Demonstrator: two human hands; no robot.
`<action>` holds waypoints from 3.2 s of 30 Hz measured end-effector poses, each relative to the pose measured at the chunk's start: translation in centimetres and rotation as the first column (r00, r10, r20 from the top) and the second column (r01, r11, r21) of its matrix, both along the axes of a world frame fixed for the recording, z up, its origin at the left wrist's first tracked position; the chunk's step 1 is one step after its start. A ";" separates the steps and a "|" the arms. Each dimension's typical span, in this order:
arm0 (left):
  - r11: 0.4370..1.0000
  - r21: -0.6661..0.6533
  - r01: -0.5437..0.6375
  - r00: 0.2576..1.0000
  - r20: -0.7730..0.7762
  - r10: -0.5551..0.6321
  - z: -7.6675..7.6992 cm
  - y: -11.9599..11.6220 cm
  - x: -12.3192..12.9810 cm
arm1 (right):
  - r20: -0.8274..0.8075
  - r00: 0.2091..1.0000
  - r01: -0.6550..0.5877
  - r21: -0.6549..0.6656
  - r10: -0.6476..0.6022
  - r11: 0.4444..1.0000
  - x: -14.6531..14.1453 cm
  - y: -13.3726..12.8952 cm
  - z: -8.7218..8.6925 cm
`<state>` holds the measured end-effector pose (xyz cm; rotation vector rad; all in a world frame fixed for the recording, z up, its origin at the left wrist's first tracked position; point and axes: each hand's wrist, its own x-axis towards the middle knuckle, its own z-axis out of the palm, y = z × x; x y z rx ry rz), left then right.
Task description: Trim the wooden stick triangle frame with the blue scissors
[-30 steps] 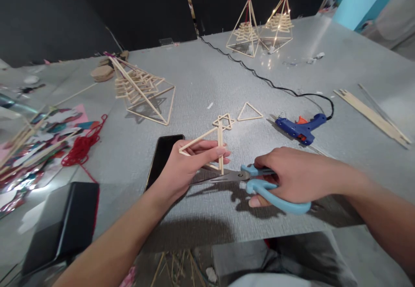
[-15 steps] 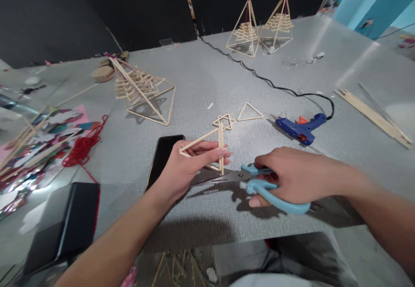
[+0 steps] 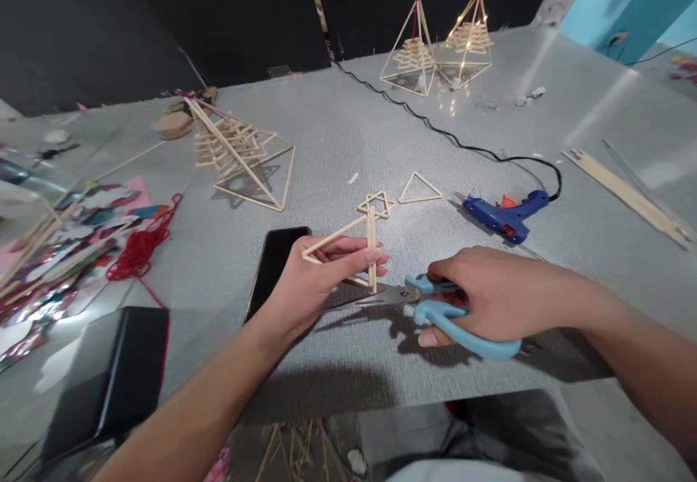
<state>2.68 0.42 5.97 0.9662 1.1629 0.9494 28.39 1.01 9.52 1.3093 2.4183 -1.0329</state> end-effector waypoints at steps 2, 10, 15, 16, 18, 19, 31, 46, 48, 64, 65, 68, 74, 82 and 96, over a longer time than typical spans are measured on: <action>1.000 0.001 -0.004 1.000 -0.017 0.004 0.0 0.0 0.0 | 0.004 1.000 -0.002 0.001 0.002 1.000 0.0 0.0 0.0; 1.000 0.001 -0.001 1.000 0.025 0.001 -0.1 0.0 0.0 | 0.003 1.000 -0.004 0.011 0.004 1.000 0.0 0.0 -0.1; 1.000 -0.006 0.000 0.999 0.032 0.001 0.0 0.0 0.1 | 0.010 1.000 -0.005 -0.002 0.005 1.000 0.0 0.0 -0.1; 1.000 -0.007 0.001 0.999 0.035 -0.001 0.0 0.0 0.1 | 0.012 1.000 -0.005 -0.006 0.005 1.000 0.0 0.0 0.0; 1.000 -0.001 0.002 0.999 0.043 -0.002 0.1 0.1 0.1 | 0.017 1.000 -0.008 -0.004 0.008 1.000 0.0 0.0 0.1; 1.000 0.000 0.002 0.999 0.049 -0.002 0.1 0.1 0.1 | 0.020 1.000 -0.011 0.000 0.011 1.000 0.0 0.0 0.1; 1.000 -0.011 -0.027 0.996 0.079 0.028 0.0 0.0 0.3 | 0.029 1.000 -0.006 0.004 0.006 1.000 0.0 0.0 0.2; 1.000 0.003 -0.012 0.998 0.064 0.012 0.2 0.1 0.5 | 0.035 0.999 -0.007 0.015 0.007 1.000 0.0 -0.2 0.1; 1.000 0.008 -0.008 0.998 0.056 0.007 0.2 0.1 0.5 | 0.033 0.999 -0.008 0.020 0.008 1.000 0.0 -0.1 0.1; 1.000 -0.005 -0.013 0.998 0.056 0.013 0.4 -0.2 0.3 | 0.035 0.999 0.004 0.013 -0.005 1.000 -0.1 0.0 0.2; 1.000 -0.006 -0.011 0.998 0.058 0.011 0.3 -0.2 0.3 | 0.035 0.999 0.008 0.011 -0.008 1.000 -0.1 0.0 0.3; 1.000 -0.009 -0.013 0.998 0.067 0.013 0.1 -0.1 0.4 | 0.040 0.999 0.010 0.006 -0.010 1.000 0.0 -0.1 0.3; 1.000 -0.006 -0.019 0.998 0.062 0.019 -0.1 0.0 0.4 | 0.042 0.999 0.004 0.017 -0.005 1.000 0.0 -0.2 0.3; 0.999 -0.008 -0.035 0.999 0.013 0.035 0.1 -0.2 0.4 | 0.025 1.000 -0.001 0.008 0.001 1.000 -0.1 0.0 0.3; 0.999 -0.006 -0.048 0.997 0.058 0.048 0.0 -0.4 0.5 | 0.033 0.999 -0.009 0.013 0.008 1.000 -0.2 -0.1 0.5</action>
